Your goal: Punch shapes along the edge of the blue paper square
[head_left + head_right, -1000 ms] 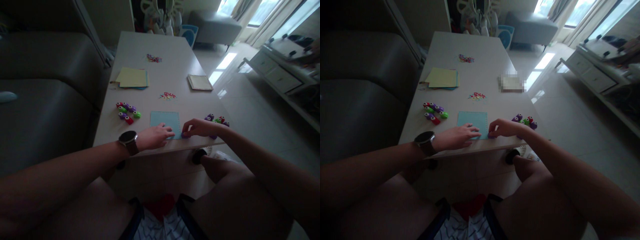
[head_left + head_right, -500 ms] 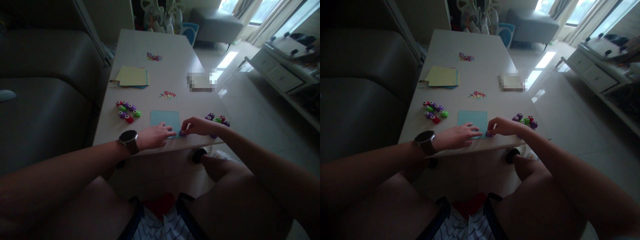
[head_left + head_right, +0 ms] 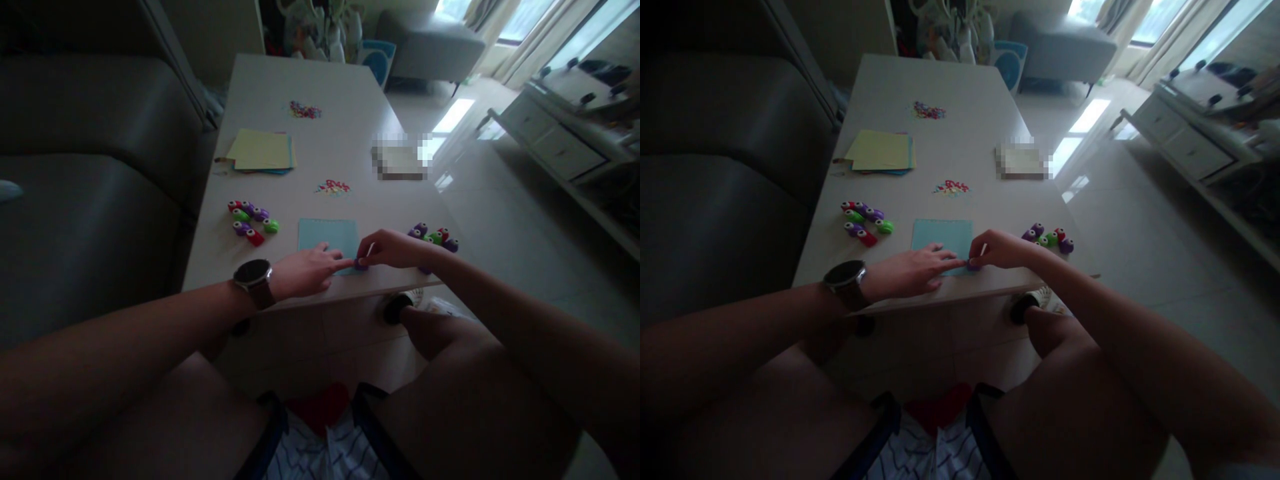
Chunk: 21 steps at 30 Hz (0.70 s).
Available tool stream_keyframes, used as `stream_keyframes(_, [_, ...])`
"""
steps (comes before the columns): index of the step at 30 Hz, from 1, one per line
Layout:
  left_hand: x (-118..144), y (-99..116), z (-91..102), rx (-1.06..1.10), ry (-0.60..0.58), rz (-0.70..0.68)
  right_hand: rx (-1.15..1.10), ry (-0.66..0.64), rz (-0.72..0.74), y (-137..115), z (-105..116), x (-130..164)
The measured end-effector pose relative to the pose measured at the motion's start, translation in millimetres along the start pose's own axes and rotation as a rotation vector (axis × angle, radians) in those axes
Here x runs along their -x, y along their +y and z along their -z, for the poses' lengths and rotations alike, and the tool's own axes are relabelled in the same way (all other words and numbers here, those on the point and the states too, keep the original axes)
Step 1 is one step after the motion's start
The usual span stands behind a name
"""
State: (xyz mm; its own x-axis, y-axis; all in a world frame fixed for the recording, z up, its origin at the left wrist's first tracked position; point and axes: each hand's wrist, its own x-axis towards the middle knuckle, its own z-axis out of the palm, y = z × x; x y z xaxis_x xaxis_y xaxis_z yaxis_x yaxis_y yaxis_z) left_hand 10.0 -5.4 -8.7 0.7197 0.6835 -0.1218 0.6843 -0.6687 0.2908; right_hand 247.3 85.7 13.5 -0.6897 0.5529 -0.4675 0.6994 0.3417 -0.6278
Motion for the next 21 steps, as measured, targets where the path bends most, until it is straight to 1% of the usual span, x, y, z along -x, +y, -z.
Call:
stream_keyframes(4, [0.1, -0.1, 0.7, -0.005, -0.008, -0.004, -0.006, 0.020, 0.009, 1.9, -1.0, -2.1])
stream_keyframes(9, [0.0, 1.6, 3.3, -0.005, -0.030, -0.002, -0.032, 0.019, -0.028, -1.1, 0.2, -4.3])
stream_keyframes(12, [-0.4, 2.9, 5.1, -0.001, -0.019, -0.005, -0.046, 0.002, -0.072, -4.3, 1.2, -6.0])
stream_keyframes(16, [-2.7, 5.6, 5.5, -0.047, -0.036, -0.017, -0.024, 0.010, -0.145, -9.2, 1.0, -9.7])
stream_keyframes(21, [-5.2, 8.3, 3.7, -0.037, -0.008, 0.008, 0.028, 0.028, -0.217, -12.7, -1.6, -16.5])
